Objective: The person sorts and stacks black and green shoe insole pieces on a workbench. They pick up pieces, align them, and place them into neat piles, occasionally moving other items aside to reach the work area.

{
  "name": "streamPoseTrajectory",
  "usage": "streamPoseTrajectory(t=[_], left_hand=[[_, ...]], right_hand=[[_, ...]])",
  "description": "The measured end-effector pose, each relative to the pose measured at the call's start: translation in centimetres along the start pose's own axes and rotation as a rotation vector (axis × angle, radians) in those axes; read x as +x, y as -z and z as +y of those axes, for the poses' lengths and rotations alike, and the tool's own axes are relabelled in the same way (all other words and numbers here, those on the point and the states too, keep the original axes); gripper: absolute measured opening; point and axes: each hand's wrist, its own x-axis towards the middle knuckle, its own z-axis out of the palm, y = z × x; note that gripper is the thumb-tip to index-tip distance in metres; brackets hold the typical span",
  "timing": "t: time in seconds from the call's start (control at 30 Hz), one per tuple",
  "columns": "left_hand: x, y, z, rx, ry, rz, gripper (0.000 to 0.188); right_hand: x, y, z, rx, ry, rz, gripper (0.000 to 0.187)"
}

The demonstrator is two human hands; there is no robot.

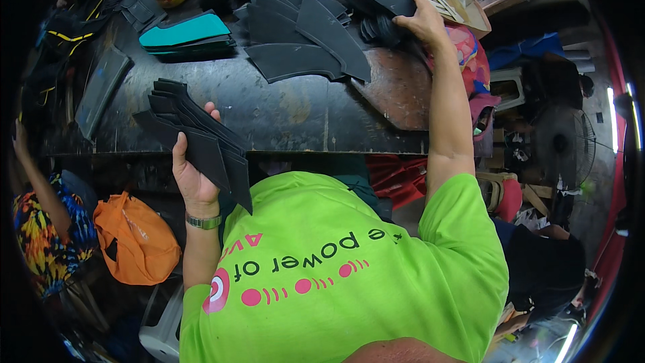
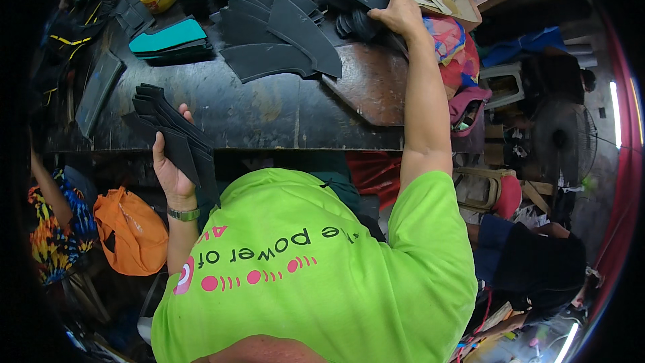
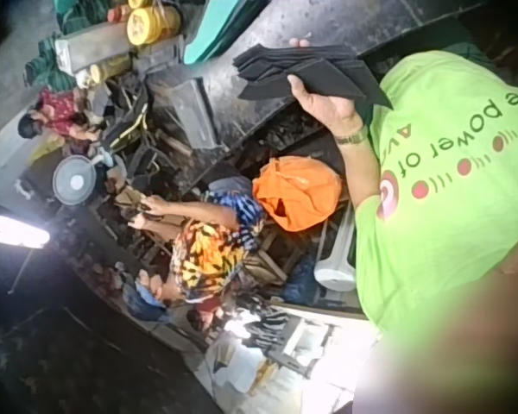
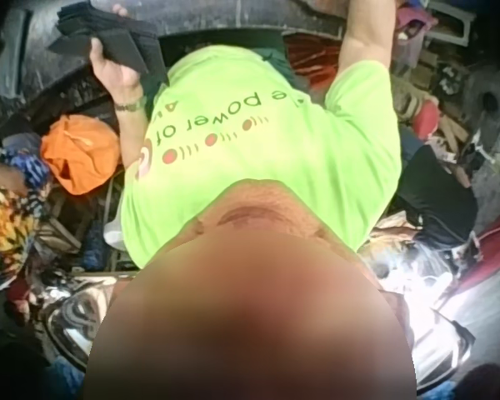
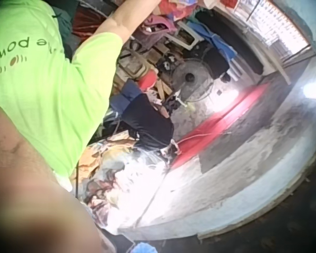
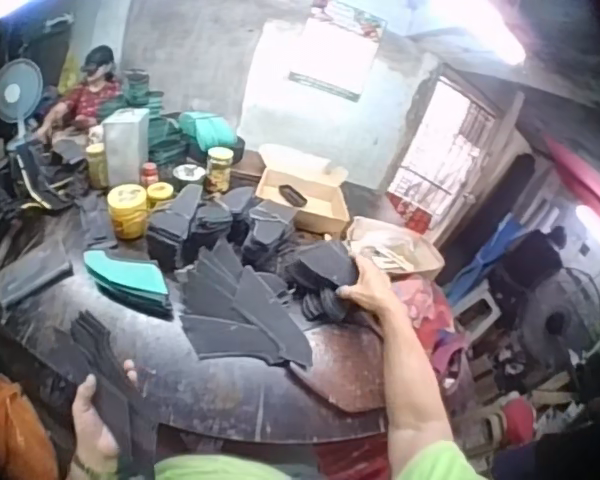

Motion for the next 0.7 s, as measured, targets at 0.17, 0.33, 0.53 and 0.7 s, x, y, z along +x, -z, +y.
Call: streamPoseTrajectory(t=[0.17, 0.33, 0.53, 0.7], left_hand=[[0.0, -1.0, -0.5, -0.056, 0.044, -0.227, 0.075], [-0.4, -1.5, -1.3, -0.092, 0.082, -0.245, 0.09], [-2.3, -1.4, -0.4, 0.018, -0.06, -0.249, 0.093], [-3.7, -0.6, 0.9, 0.105, -0.095, -0.114, 0.088]], right_hand=[[-4.9, 4.0, -7.1, 0.428, 0.006, 0.02, 0.087], [-13.9, 0.4, -18.4, 0.837, 0.182, -0.413, 0.086], [-15.8, -4.5, -25.5, 0.504, 0.172, -0.43, 0.096], [-15.3, -5.7, -27.6, 0.43, 0.227, -0.328, 0.092]])
